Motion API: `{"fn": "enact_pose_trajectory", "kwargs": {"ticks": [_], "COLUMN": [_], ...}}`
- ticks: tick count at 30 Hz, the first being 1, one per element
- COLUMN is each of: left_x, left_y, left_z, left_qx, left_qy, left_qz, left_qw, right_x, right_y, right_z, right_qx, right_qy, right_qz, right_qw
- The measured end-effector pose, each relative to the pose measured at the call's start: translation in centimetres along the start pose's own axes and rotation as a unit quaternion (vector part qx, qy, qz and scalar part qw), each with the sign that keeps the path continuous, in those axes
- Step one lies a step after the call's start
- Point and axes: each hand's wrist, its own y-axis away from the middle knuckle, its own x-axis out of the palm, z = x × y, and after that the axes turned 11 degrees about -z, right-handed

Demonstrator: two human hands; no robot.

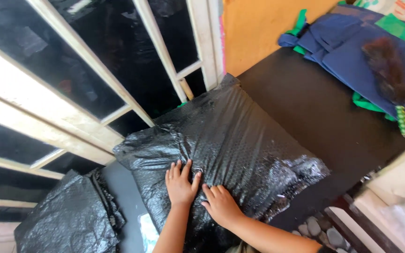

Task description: Wrapping a green pillow in black bubble wrap and securing it with tape.

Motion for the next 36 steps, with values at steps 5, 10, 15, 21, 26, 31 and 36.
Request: {"fn": "enact_pose_trajectory", "kwargs": {"ticks": [5,10,15,21,26,31,36], "left_x": [-0.6,-0.6,-0.5,0.5,1.1,0.0,-2.6], "left_y": [-0.5,-0.5,-0.4,1.0,0.2,-0.5,-2.8], "left_z": [-0.6,-0.5,-0.2,0.9,1.2,0.1,-3.6], "left_qx": [-0.032,-0.033,-0.015,-0.004,-0.005,-0.029,-0.142], "left_qy": [0.002,-0.002,-0.012,-0.057,-0.084,-0.101,-0.120], "left_qz": [0.054,0.050,0.038,0.101,0.129,0.182,0.314], "left_qw": [0.998,0.998,0.999,0.993,0.988,0.978,0.931], "right_x": [-3.3,-7.9,-6.6,-4.4,-8.4,-16.2,-20.5], "right_y": [-0.2,2.6,8.8,7.2,4.5,2.8,3.8], "right_z": [0.4,-0.8,-6.8,-11.0,-10.4,-9.5,-11.6], "right_qx": [0.070,0.151,0.037,-0.083,-0.134,-0.010,0.059], "right_qy": [-0.095,-0.175,-0.011,0.007,-0.105,-0.172,-0.260], "right_qz": [0.059,0.100,0.036,-0.055,0.025,0.335,0.498], "right_qw": [0.991,0.968,0.999,0.995,0.985,0.926,0.825]}}
